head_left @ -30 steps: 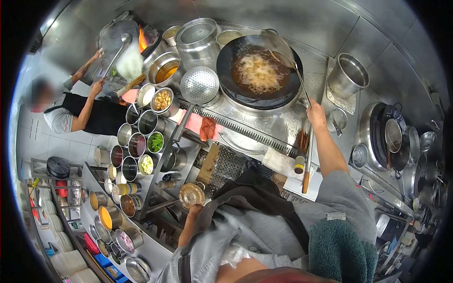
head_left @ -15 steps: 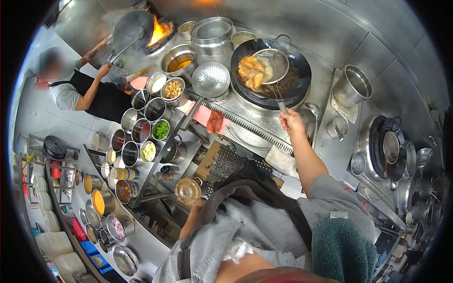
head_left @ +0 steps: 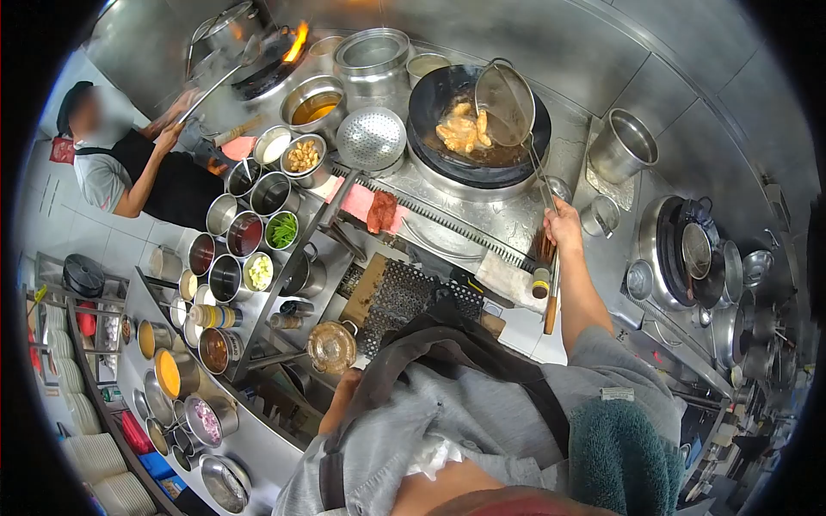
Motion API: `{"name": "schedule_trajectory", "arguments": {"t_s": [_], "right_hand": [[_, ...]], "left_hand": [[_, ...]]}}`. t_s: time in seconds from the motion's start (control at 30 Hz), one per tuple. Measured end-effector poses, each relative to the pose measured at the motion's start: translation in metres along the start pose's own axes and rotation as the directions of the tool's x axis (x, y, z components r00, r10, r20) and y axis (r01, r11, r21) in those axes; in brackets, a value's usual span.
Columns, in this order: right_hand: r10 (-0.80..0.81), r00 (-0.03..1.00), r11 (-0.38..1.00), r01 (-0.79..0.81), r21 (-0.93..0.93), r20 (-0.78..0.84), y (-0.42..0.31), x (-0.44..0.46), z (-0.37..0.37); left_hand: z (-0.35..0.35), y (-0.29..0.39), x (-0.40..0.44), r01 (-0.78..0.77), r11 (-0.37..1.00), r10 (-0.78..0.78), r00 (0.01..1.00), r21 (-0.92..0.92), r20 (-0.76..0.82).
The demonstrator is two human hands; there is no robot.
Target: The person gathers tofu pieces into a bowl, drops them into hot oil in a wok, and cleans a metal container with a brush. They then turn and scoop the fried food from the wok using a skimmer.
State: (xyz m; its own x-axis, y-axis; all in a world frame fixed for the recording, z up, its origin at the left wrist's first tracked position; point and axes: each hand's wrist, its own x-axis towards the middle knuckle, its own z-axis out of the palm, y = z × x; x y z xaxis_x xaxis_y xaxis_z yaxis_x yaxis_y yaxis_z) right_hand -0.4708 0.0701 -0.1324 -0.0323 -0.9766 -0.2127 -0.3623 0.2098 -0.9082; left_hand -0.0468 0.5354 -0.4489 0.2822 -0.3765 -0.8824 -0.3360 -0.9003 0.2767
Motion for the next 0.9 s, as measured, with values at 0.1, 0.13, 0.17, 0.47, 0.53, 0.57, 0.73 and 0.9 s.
{"name": "schedule_trajectory", "arguments": {"t_s": [0.1, 0.13, 0.17, 0.47, 0.53, 0.57, 0.73, 0.9], "right_hand": [[-0.022, 1.000, 0.998, 0.021, -0.063, -0.015, -0.006, -0.013, -0.011], [-0.005, 0.999, 0.999, 0.003, -0.053, -0.032, -0.008, -0.017, -0.014], [-0.006, 0.999, 0.999, 0.004, -0.054, -0.037, -0.010, -0.020, -0.016], [-0.521, 0.792, 0.733, 0.223, -0.642, -0.319, 0.047, 0.059, 0.002], [-0.275, 0.906, 0.894, 0.118, -0.432, -0.321, -0.005, 0.039, 0.025], [-0.019, 0.967, 0.977, -0.036, -0.209, -0.254, -0.023, 0.034, 0.031], [0.145, 0.989, 0.934, -0.146, 0.325, 0.026, -0.002, 0.109, 0.071], [0.071, 0.996, 0.888, -0.087, 0.452, 0.052, -0.006, 0.138, 0.068]], "left_hand": [[0.000, 0.001, 0.002, -0.028, 0.998, 0.027, 1.000, 0.048, 0.014], [-0.001, 0.003, 0.001, -0.032, 0.998, 0.031, 0.999, 0.049, 0.014], [-0.003, 0.005, 0.000, -0.033, 0.998, 0.032, 0.999, 0.051, 0.010], [-0.059, 0.087, -0.069, 0.006, 0.997, -0.012, 0.997, -0.076, -0.076], [-0.058, 0.087, -0.068, -0.005, 0.999, 0.002, 0.998, -0.051, -0.069], [-0.054, 0.076, -0.055, -0.003, 0.999, -0.001, 0.997, -0.051, -0.074], [-0.025, 0.008, 0.030, -0.076, 0.979, 0.069, 0.997, 0.190, 0.045], [-0.030, 0.033, 0.006, 0.055, 0.965, -0.077, 0.994, 0.255, 0.076]]}}
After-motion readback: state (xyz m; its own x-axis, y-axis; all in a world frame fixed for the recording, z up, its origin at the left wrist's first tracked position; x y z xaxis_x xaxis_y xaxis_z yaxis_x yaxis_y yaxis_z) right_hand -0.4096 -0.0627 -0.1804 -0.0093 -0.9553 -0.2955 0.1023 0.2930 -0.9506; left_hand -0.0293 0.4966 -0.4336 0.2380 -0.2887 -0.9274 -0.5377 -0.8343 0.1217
